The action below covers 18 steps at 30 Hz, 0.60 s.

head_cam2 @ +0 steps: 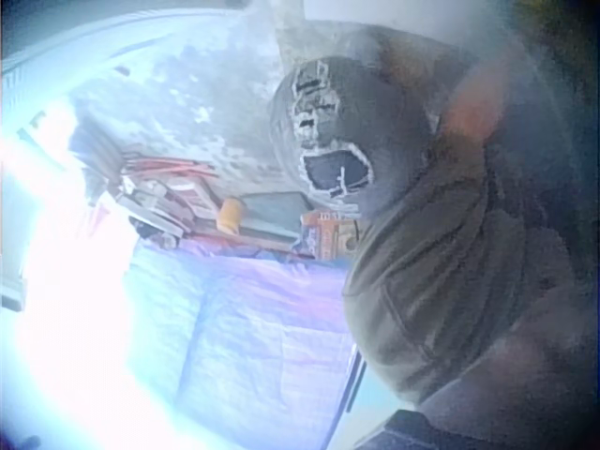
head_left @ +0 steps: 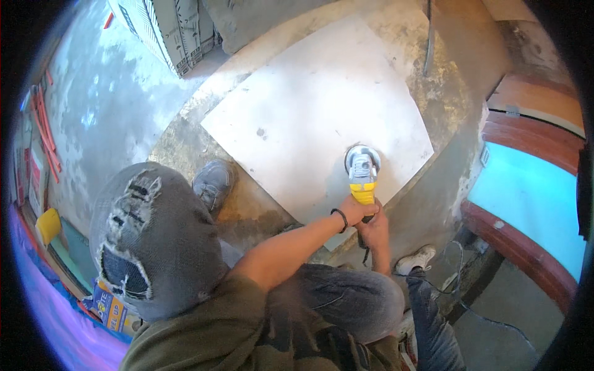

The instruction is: The person uses an angle grinder to cut a circular hole into a large white ceramic tile, guiding the tool along a pre-marked line on the tile's surface.

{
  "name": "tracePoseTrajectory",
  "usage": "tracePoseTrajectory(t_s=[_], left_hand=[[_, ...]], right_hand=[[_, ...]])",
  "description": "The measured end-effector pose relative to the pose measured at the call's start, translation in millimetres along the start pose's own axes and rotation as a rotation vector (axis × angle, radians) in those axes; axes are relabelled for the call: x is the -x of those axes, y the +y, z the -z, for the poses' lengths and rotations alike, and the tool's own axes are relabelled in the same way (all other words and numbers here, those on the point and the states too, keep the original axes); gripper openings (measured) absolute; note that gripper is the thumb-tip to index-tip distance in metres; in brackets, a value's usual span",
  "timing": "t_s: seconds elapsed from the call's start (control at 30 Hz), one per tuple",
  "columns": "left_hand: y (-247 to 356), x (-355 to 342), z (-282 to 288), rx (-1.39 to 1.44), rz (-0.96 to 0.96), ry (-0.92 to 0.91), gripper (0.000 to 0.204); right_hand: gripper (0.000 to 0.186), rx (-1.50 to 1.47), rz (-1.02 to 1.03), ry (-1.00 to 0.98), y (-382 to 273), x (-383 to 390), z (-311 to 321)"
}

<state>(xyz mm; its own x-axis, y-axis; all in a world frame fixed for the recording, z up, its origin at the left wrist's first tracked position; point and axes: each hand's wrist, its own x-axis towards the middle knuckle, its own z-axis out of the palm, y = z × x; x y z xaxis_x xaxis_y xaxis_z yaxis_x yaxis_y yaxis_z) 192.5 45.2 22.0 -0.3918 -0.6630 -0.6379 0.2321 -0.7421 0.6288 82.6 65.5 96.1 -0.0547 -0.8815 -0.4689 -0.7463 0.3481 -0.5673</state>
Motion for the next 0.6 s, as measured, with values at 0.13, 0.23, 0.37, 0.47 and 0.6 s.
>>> tracePoseTrajectory(t_s=[0.13, 0.23, 0.37, 0.47, 0.6], left_hand=[[-9, -3, 0, -0.047, -0.152, 0.01, 0.035], [-6, -1, 13, -0.037, -0.075, -0.017, 0.035], [-5, -6, 26, 0.045, -0.05, -0.092, 0.034], [-6, -7, 34, 0.088, -0.002, -0.135, 0.036], [8, -2, 34, 0.092, 0.046, -0.174, 0.038]], right_hand=[[0.091, -0.149, 0.023, 0.105, 11, 4, -16], [0.091, -0.117, 0.008, 0.107, 3, 6, -23], [0.092, -0.155, -0.078, 0.139, -7, 3, -34], [0.091, -0.085, -0.065, 0.093, -19, 2, -35], [0.08, -0.02, -0.051, 0.176, 7, 4, -44]])
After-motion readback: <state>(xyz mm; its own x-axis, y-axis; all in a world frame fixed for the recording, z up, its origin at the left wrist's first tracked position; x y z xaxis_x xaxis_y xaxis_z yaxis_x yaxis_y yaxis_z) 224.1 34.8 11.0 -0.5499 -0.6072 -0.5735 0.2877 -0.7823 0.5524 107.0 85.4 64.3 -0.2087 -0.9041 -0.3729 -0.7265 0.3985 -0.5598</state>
